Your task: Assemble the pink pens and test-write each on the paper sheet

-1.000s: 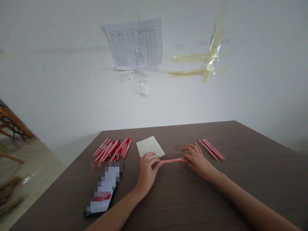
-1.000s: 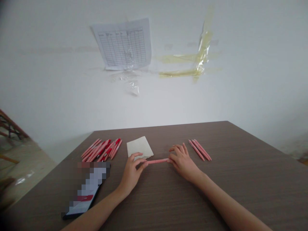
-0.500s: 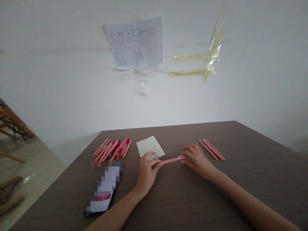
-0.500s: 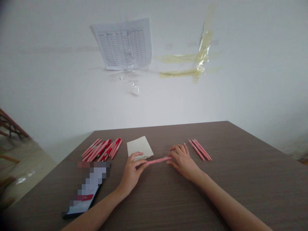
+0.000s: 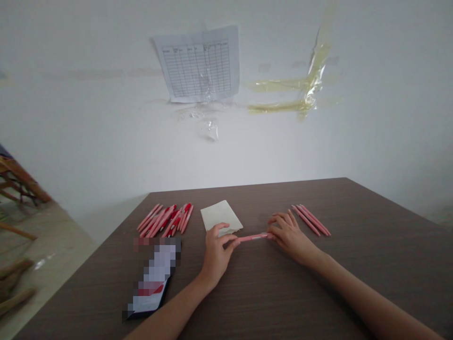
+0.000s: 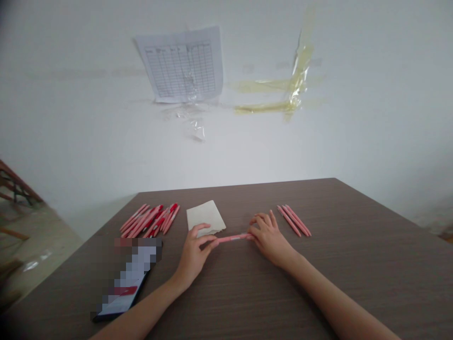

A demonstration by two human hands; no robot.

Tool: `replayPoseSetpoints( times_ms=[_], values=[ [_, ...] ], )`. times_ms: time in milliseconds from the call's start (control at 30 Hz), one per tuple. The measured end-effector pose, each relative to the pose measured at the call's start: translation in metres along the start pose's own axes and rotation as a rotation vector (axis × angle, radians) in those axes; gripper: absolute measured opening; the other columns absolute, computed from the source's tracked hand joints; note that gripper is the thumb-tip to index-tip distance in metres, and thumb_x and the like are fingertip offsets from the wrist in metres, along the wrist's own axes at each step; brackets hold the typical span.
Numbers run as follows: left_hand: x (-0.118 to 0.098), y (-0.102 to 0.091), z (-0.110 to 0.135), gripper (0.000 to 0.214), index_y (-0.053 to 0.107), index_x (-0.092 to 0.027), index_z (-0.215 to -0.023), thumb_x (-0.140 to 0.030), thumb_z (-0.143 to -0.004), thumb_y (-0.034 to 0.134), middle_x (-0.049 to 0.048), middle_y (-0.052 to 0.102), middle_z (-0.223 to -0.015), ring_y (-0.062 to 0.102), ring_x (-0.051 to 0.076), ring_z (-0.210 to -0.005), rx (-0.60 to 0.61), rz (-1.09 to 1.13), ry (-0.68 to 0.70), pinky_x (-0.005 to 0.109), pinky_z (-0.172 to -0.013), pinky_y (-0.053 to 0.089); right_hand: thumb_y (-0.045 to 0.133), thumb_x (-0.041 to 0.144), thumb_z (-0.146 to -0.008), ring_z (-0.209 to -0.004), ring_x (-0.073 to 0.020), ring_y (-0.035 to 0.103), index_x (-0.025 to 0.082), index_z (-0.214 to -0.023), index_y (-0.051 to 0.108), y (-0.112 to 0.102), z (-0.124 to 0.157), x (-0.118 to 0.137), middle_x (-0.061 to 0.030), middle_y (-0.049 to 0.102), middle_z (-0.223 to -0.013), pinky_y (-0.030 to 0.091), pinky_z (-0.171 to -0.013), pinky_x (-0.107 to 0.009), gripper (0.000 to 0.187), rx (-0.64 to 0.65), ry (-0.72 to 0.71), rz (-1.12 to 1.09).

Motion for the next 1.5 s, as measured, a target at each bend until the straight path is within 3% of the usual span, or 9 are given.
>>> replayPoseSetpoints(
  times_ms=[233,433,833,967,1067,1200,1500],
  values=[
    [0.000,0.001,0.000,0.006,0.078,-0.029,-0.081,-0.027,-0.081,0.073,0.0065,0.061,-0.120,0.056,0.027,-0.115,-0.001,-0.011,-0.015,0.054,-0.101,0.044,0.052,0.027,-0.095,-0.121,-0.0292,0.047,0.026,-0.098,0.069,-0.001,-0.001,0.001,-0.0088,0.060,-0.115,0.024,-0.111,-0.067,0.017,0.024,0.007,0.002],
    [0.003,0.002,0.001,0.012,0.077,-0.027,-0.082,-0.031,-0.085,0.067,0.0076,0.059,-0.124,0.055,0.027,-0.118,0.002,-0.002,-0.010,0.054,-0.104,0.043,0.063,0.032,-0.089,-0.122,-0.0300,0.047,0.029,-0.101,0.069,-0.006,-0.001,0.002,-0.0081,0.060,-0.116,0.021,-0.111,-0.069,0.014,0.024,0.000,-0.039],
    [-0.004,0.000,-0.001,0.009,0.075,-0.027,-0.077,-0.019,-0.079,0.074,0.0064,0.057,-0.130,0.052,0.029,-0.122,-0.008,-0.038,-0.002,0.062,-0.108,0.035,0.051,0.031,-0.096,-0.121,-0.0273,0.046,0.025,-0.092,0.068,-0.005,-0.002,0.003,-0.0071,0.060,-0.114,0.022,-0.112,-0.065,0.018,0.069,0.025,-0.117],
    [-0.002,0.001,0.000,0.007,0.075,-0.027,-0.081,-0.021,-0.082,0.071,0.0072,0.057,-0.129,0.052,0.029,-0.123,-0.011,-0.018,-0.006,0.060,-0.108,0.035,0.059,0.039,-0.091,-0.122,-0.0290,0.046,0.023,-0.092,0.065,-0.007,-0.002,0.003,-0.0087,0.060,-0.115,0.023,-0.112,-0.065,0.016,0.067,0.020,-0.129],
    [0.001,0.002,0.000,0.007,0.075,-0.026,-0.080,-0.023,-0.083,0.070,0.0076,0.057,-0.129,0.052,0.028,-0.123,-0.018,-0.014,-0.007,0.059,-0.108,0.037,0.065,0.034,-0.088,-0.123,-0.0297,0.046,0.023,-0.097,0.064,-0.007,-0.002,0.003,-0.0090,0.061,-0.116,0.021,-0.113,-0.065,0.015,0.037,0.019,-0.099],
    [0.002,0.003,0.000,0.006,0.075,-0.025,-0.078,-0.020,-0.080,0.072,0.0078,0.058,-0.128,0.052,0.029,-0.122,-0.018,-0.035,-0.013,0.060,-0.107,0.037,0.060,0.028,-0.091,-0.124,-0.0296,0.046,0.023,-0.095,0.065,-0.005,-0.002,0.003,-0.0077,0.061,-0.115,0.019,-0.114,-0.065,0.008,0.028,0.001,-0.068],
    [-0.010,0.001,0.001,0.010,0.067,-0.021,-0.077,-0.013,-0.083,0.066,0.0089,0.055,-0.133,0.049,0.029,-0.126,0.000,-0.070,0.058,0.063,-0.109,0.033,0.055,0.033,-0.095,-0.127,-0.0300,0.041,0.024,-0.088,0.068,-0.003,-0.002,0.002,-0.0069,0.060,-0.114,0.015,-0.115,-0.063,0.018,0.105,0.013,-0.136]
  ],
)
Point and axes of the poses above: each hand's wrist, its own z-axis away from the middle knuckle, its own y-axis out of the palm, x = y × z, the point moved 5 cm from there along -z, towards the middle knuckle
